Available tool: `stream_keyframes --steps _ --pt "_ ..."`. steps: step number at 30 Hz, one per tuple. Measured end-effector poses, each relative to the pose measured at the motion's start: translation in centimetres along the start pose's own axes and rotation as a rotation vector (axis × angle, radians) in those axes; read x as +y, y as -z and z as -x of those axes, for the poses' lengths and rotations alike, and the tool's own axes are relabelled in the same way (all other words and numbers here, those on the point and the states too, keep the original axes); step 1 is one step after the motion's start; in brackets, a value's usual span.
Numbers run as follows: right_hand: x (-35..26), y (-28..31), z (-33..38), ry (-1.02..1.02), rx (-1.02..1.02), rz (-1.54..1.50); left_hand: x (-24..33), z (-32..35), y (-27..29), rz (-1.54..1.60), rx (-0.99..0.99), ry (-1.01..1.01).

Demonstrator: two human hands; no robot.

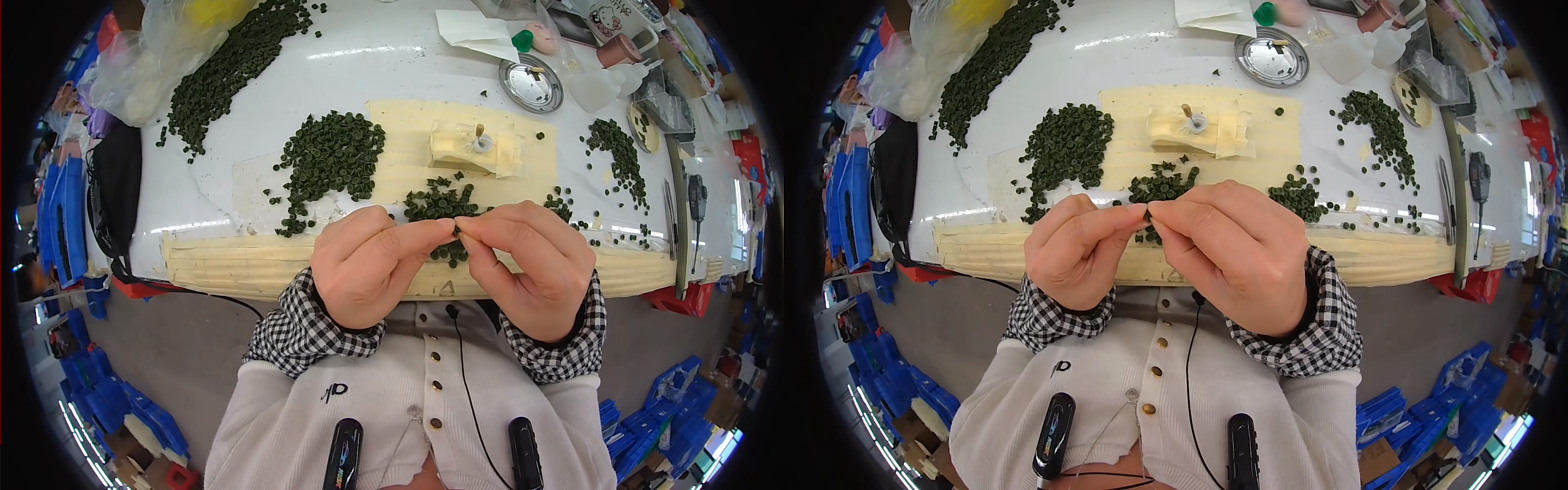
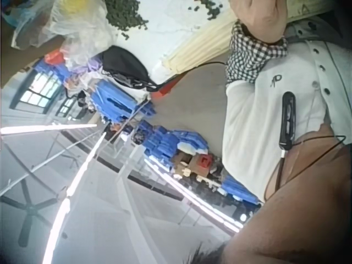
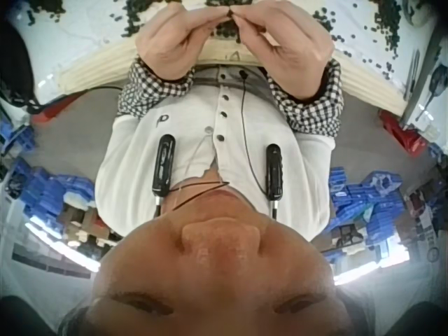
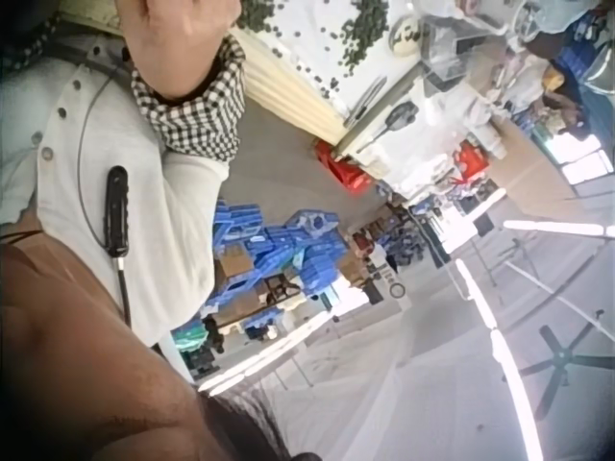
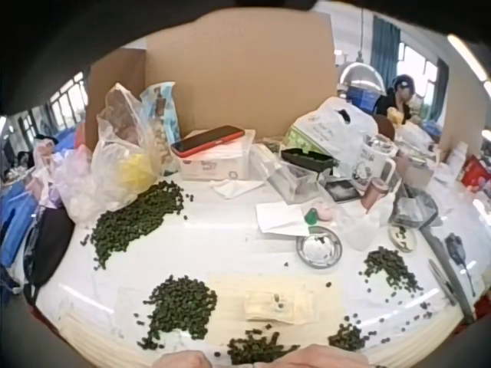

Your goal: Manually sorting and inspecting small green components at a factory workbench.

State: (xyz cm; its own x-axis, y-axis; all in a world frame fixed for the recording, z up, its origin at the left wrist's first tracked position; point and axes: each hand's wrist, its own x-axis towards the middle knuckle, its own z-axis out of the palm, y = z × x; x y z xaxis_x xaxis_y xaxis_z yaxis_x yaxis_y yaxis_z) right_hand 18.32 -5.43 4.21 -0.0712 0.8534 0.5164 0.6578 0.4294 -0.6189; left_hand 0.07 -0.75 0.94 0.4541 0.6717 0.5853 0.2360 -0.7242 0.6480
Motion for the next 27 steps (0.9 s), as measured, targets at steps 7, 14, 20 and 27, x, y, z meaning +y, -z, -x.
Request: stream_keyframes --steps 7,14,20,27 --pt "-0.2 0.0 -0.1 0.001 0.002 -0.011 0.0 0.0 0.1 -0.001 0.008 0.003" --pt "-0.1 0.3 -0.1 -0.068 -0.021 -0.104 -0.2 0.2 0.0 -0.002 0.018 0.032" --pt "0.5 1.6 0.3 -0.154 0.054 -0.019 0.5 -0.4 0.3 -0.006 0.017 0.096" --pt "0.2 1.3 0.5 -0.176 -0.011 -0.098 0.4 -0.6 0.3 0.104 -0.030 0.142"
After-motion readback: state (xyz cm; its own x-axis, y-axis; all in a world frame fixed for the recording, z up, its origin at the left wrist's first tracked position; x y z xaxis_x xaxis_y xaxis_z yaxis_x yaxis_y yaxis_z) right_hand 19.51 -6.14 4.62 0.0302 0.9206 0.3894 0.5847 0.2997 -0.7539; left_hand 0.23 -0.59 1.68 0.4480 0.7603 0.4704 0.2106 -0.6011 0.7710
